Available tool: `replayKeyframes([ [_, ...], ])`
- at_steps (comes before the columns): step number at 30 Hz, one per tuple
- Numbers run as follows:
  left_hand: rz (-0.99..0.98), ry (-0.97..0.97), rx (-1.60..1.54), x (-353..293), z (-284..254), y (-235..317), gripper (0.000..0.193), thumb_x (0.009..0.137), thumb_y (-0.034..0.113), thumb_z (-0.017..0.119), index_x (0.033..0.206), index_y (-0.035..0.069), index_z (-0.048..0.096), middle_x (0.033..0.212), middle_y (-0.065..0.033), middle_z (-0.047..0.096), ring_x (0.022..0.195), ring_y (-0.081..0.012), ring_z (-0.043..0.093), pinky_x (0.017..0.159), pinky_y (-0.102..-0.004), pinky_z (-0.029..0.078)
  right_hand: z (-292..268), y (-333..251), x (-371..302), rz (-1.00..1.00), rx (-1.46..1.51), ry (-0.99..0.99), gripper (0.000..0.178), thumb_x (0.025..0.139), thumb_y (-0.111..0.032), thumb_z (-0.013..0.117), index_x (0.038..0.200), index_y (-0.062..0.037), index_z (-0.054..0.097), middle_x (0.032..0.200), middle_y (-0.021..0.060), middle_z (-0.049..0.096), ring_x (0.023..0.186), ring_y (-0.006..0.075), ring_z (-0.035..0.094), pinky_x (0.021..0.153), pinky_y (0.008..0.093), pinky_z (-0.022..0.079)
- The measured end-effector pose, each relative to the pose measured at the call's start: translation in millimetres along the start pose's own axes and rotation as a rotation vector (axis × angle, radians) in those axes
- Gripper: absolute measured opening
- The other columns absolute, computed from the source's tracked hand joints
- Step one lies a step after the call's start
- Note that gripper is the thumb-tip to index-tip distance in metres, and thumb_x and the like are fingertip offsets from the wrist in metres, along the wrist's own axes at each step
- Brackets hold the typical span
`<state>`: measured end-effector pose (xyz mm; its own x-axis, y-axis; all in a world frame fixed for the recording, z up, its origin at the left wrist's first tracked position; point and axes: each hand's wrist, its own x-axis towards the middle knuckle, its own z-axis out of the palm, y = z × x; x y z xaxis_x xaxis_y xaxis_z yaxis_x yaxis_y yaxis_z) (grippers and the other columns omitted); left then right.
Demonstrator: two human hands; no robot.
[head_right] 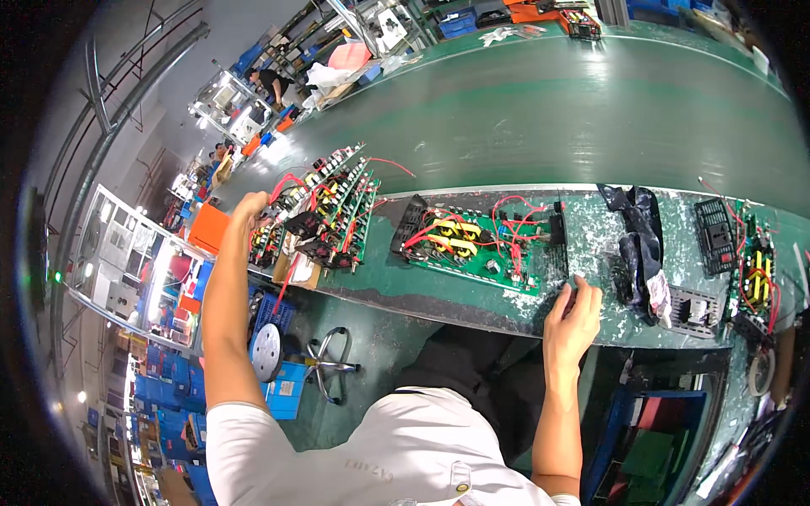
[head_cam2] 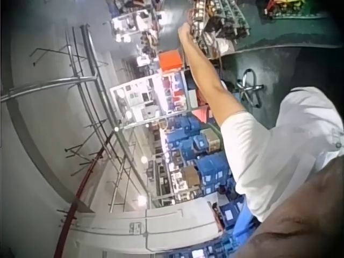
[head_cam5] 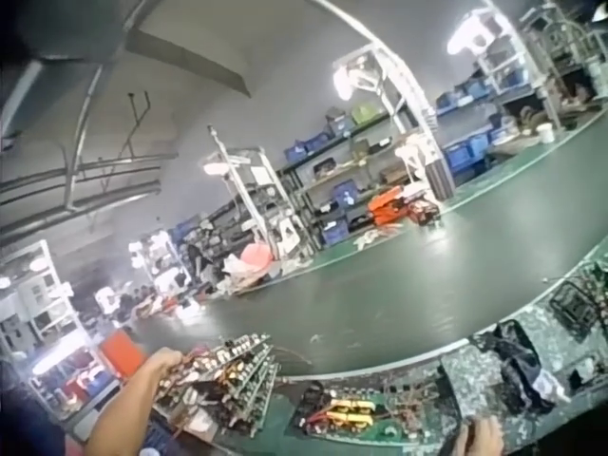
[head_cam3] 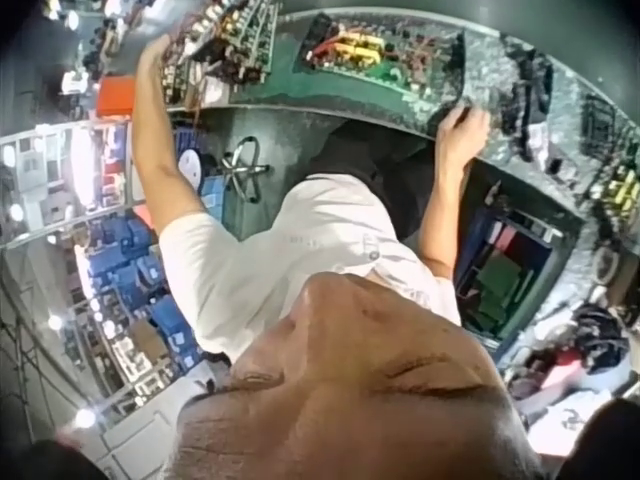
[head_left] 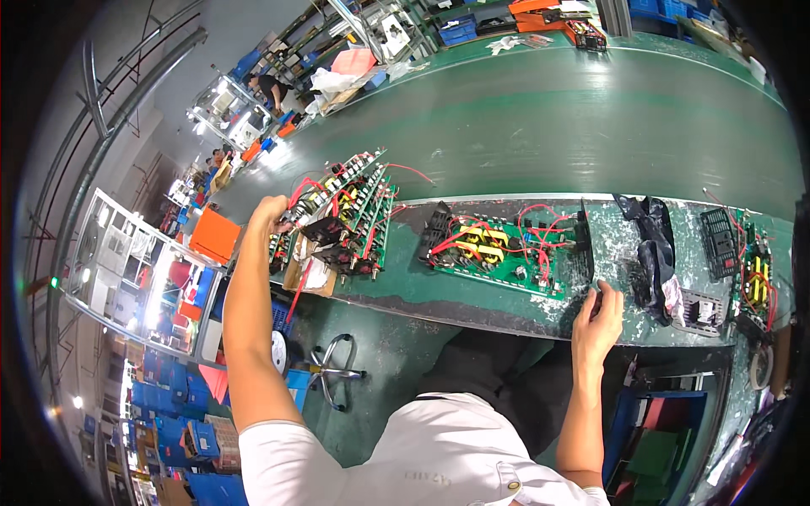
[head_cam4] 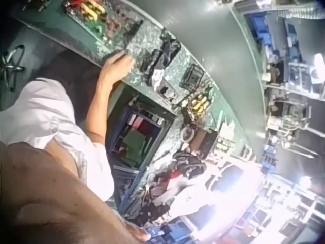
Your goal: Assembling electronic components on a circuit board and applying adhesive paste using a brush.
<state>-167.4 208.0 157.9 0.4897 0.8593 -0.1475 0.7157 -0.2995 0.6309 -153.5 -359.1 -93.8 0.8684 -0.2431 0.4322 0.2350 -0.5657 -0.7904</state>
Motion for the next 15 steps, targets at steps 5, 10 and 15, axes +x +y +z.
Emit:
replayKeyframes([
  [5, -0.112, -0.095, 0.115, 7, -5, -5, 0.017, 0.086, 0.021, 0.051, 0.087, 0.008, 0.063, 0.074, -0.0032, 0.063, 0.061, -0.0123, 0.06, 0.047, -0.0238, 0.052, -2, -4, -2, 0.038, 0.021, -0.032, 0.016, 0.092, -0.006, 0.057, 0.107, 0.0012, 0.059, 0.087, 0.0172, 0.054, 0.069, 0.0345, 0.056, 0.06, 0.0419, 0.046],
  [10, -0.18, -0.228, 0.078, 10, -4, -9, 0.024, 0.092, 0.034, 0.054, 0.091, 0.012, 0.06, 0.078, -0.0003, 0.065, 0.066, -0.0126, 0.063, 0.055, -0.0258, 0.056, -5, -6, 0, 0.022, 0.011, -0.032, 0.017, 0.092, -0.007, 0.057, 0.107, 0.001, 0.059, 0.089, 0.0174, 0.055, 0.072, 0.0358, 0.057, 0.063, 0.0419, 0.047],
  [15, -0.166, -0.351, 0.178, -2, -18, -5, 0.045, 0.096, 0.052, 0.041, 0.117, 0.016, 0.06, 0.089, -0.009, 0.07, 0.074, -0.0176, 0.068, 0.064, -0.0318, 0.055, 0, 4, 0, -0.017, -0.006, 0.022, 0.016, 0.094, -0.009, 0.057, 0.106, 0.0006, 0.061, 0.087, 0.0139, 0.056, 0.068, 0.027, 0.056, 0.06, 0.0352, 0.046],
])
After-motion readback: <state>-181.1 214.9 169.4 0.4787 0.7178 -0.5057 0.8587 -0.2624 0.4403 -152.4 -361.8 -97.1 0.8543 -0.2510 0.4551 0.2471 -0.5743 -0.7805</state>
